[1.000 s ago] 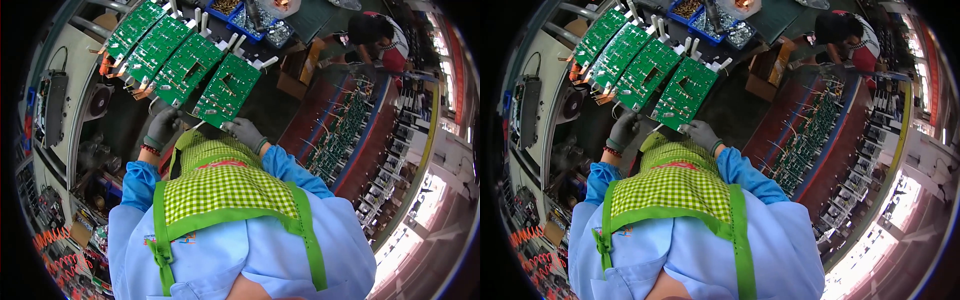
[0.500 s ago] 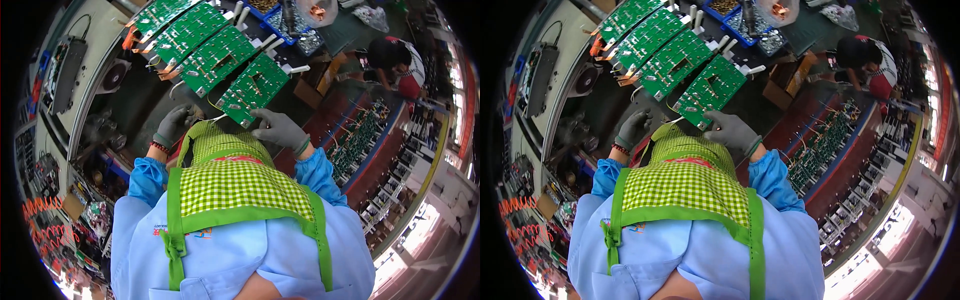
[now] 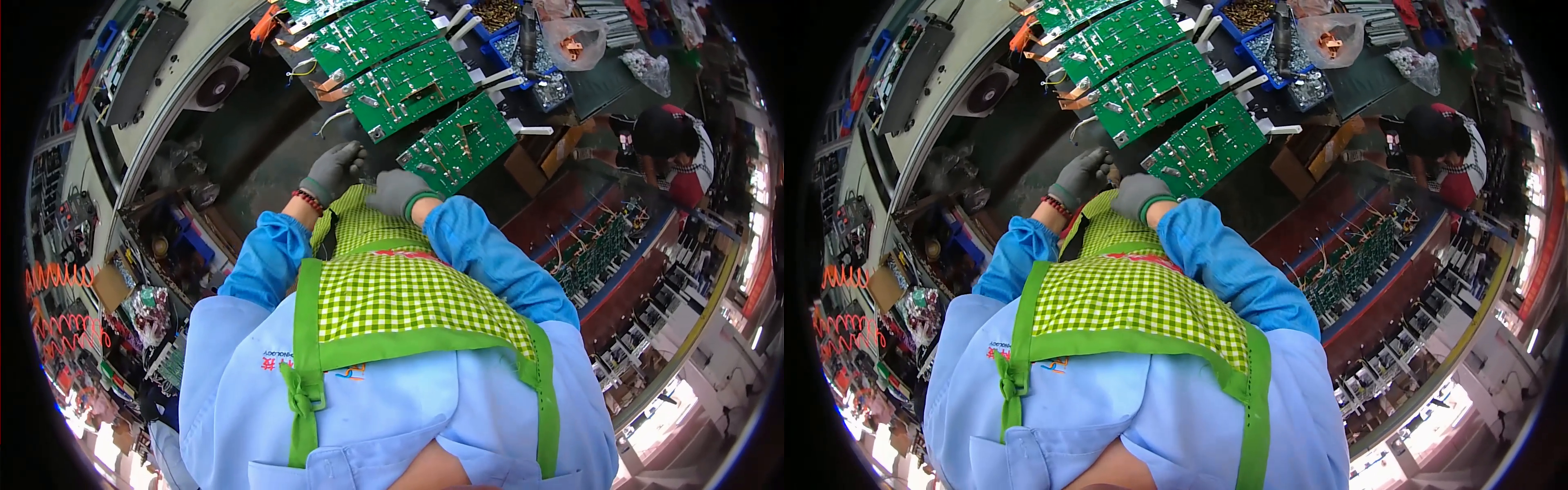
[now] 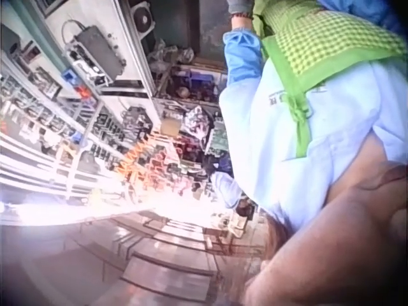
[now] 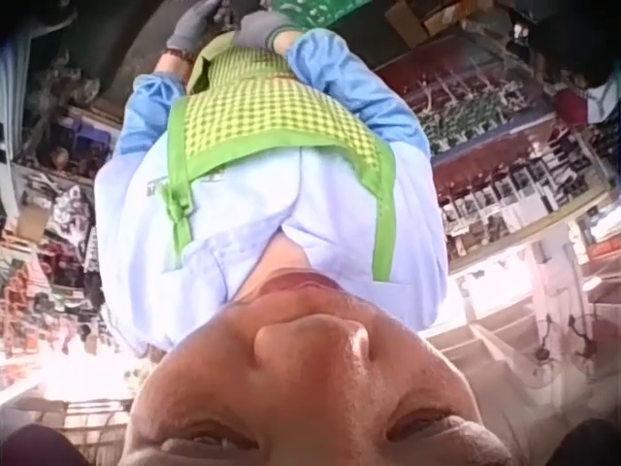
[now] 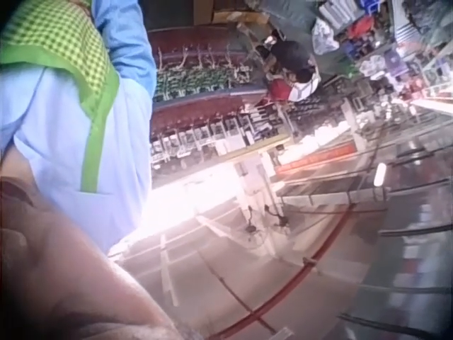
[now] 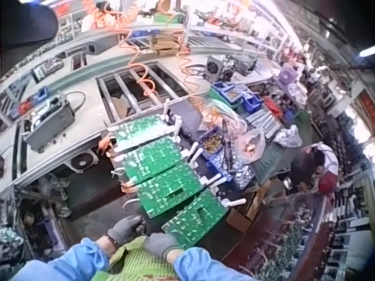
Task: The person takes circuit boards from a rack, places them onto a workbench, retrieves copper connector plates from a bag, and attaches the plates onto the circuit boards by hand.
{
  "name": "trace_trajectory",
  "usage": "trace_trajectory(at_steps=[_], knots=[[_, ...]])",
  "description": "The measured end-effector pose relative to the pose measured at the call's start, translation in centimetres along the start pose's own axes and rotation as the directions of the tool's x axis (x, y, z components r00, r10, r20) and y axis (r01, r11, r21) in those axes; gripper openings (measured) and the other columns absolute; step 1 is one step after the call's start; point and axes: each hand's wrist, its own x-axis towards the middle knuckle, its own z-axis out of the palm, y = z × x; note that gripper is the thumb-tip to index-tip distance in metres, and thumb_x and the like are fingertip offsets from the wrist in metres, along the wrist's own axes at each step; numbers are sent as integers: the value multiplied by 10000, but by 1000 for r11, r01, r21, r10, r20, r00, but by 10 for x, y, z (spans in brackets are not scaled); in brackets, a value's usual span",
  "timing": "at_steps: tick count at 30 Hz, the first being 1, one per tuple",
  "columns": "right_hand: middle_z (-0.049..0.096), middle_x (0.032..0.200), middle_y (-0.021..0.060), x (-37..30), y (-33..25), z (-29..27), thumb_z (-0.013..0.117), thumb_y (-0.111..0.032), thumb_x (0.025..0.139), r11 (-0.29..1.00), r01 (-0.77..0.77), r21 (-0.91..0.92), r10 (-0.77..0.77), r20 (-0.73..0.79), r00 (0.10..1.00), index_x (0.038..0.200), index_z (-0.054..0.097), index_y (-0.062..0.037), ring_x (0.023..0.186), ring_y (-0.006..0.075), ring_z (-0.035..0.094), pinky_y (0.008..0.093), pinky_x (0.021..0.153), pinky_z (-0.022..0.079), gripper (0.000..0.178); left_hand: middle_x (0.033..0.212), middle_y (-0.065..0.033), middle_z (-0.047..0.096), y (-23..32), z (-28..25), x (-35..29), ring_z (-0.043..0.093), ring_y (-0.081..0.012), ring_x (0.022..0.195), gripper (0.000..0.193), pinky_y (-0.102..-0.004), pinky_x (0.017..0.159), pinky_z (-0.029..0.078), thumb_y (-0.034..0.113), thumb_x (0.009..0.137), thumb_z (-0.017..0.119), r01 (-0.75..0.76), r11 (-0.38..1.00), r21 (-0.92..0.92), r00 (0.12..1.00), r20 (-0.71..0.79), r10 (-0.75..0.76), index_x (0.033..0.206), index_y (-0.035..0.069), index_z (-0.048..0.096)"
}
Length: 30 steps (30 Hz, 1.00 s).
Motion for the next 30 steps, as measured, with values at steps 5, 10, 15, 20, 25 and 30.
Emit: trace_trajectory(at_steps=[5, 10, 15, 20, 25, 30], knots=[[663, 1016, 181, -11, 15, 18, 541, -296, 793, 980, 63, -190, -48, 83, 995, 1129, 608, -30, 933, 333, 646, 445, 811, 503, 433, 927, -55, 590, -12, 20, 11, 545, -86, 724, 203, -202, 590, 473, 174, 953, 512, 92, 948, -303, 995, 63, -76, 1098, 34, 530], [662, 961, 169, -56, 22, -8, 598, -382, 801, 972, 232, -26, -233, -43, 972, 1222, 507, 1, 868, 321, 645, 408, 766, 507, 576, 1012, -70, 598, -19, 13, 19, 593, -101, 735, 254, -202, 637, 525, 154, 957, 500, 220, 821, -527, 972, 192, -137, 1184, 39, 498], [659, 911, 148, -83, 41, -32, 658, -138, 764, 795, 382, 471, -289, -260, 921, 1190, 531, 10, 805, 214, 655, 305, 722, 517, 469, 1002, -65, 599, -24, 10, 27, 583, -95, 731, 231, -195, 633, 523, 143, 957, 500, 190, 852, -487, 974, 203, -101, 1166, 44, 505], [644, 966, 130, -91, 43, -48, 571, -123, 851, 602, 197, 774, -45, -213, 976, 1125, 594, 12, 848, 166, 634, 283, 752, 506, 307, 985, -66, 594, -27, 12, 30, 574, -101, 759, 223, -205, 617, 529, 159, 954, 506, 97, 900, -425, 978, 206, -8, 1146, 46, 507], [623, 875, 134, -72, 39, -50, 562, -158, 863, 801, 490, 343, -188, -634, 750, 1013, 631, -9, 827, 266, 617, 347, 713, 485, 223, 1068, -105, 581, -15, 25, 16, 592, -172, 895, 269, -279, 736, 547, 135, 941, 504, 153, 881, -448, 968, 247, -42, 1195, 46, 490], [570, 777, 119, -38, 40, -34, 546, -164, 874, 806, 534, 257, -156, -776, 610, 930, 595, 3, 758, 286, 590, 372, 687, 462, 183, 1179, -141, 564, -9, 17, 9, 586, -255, 1040, 333, -372, 861, 523, 169, 934, 497, 232, 830, -508, 959, 261, -109, 1232, 19, 495]])
